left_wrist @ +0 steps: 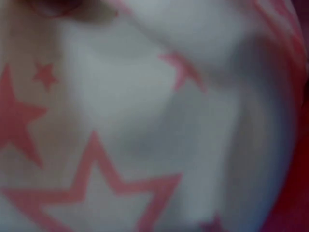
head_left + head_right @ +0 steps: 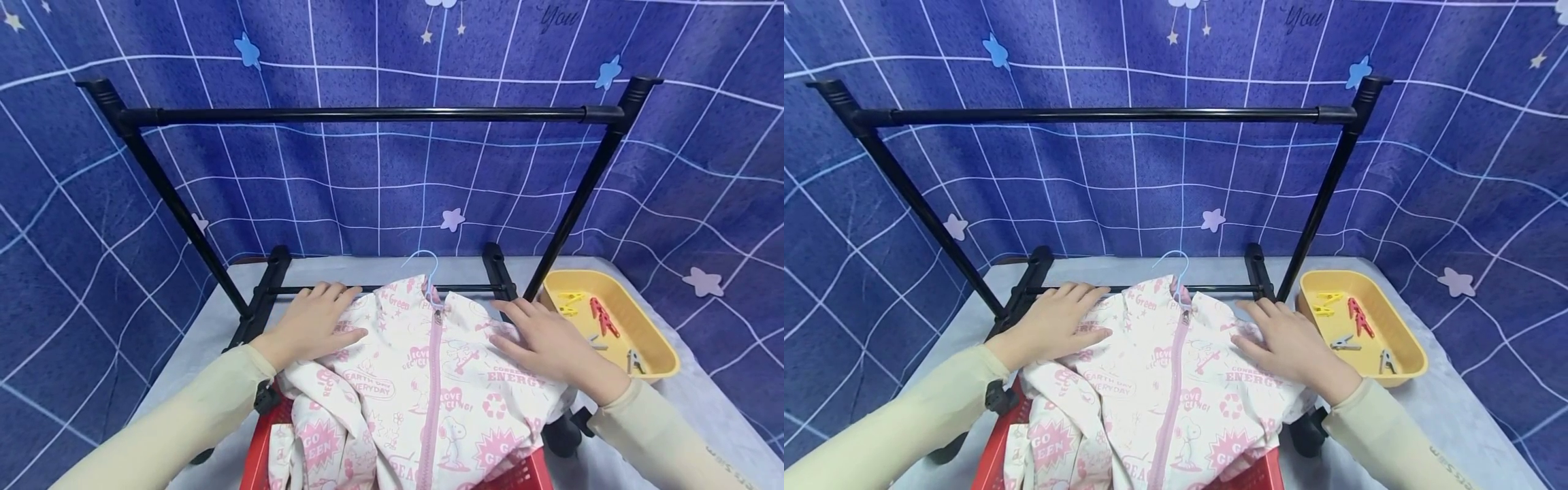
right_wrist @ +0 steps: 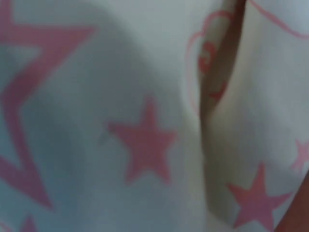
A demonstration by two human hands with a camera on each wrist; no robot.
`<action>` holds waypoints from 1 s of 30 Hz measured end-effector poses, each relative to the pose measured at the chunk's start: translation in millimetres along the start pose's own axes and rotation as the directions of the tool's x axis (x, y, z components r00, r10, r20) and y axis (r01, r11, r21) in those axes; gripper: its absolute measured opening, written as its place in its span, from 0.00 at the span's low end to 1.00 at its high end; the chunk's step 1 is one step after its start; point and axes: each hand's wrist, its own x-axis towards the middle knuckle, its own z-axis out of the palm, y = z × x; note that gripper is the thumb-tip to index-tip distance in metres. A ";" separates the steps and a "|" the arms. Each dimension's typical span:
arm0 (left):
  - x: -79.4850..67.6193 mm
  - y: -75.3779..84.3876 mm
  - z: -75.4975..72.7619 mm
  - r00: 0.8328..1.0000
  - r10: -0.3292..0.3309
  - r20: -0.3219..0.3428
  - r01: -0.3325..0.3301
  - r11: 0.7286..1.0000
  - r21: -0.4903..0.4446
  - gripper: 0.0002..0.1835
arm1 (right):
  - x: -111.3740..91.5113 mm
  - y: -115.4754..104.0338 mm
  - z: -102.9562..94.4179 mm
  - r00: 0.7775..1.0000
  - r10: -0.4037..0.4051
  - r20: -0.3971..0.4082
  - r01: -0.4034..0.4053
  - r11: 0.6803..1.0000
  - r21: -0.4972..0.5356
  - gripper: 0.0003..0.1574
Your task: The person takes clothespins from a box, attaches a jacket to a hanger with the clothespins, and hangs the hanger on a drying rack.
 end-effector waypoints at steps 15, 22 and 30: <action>5.7 5.6 16.5 0.997 0.028 0.077 -0.023 0.998 -0.063 0.46 | -3.6 -4.7 13.2 0.999 -0.001 0.032 0.000 1.000 0.012 0.37; 5.1 8.2 15.6 0.994 0.031 0.105 -0.025 0.998 -0.056 0.46 | -3.1 -7.5 18.4 0.998 0.015 0.060 -0.018 0.998 0.055 0.39; 2.7 8.7 16.3 0.997 0.045 0.063 -0.043 0.998 -0.040 0.44 | -2.5 -7.5 21.4 0.998 0.022 0.058 -0.024 0.999 0.037 0.38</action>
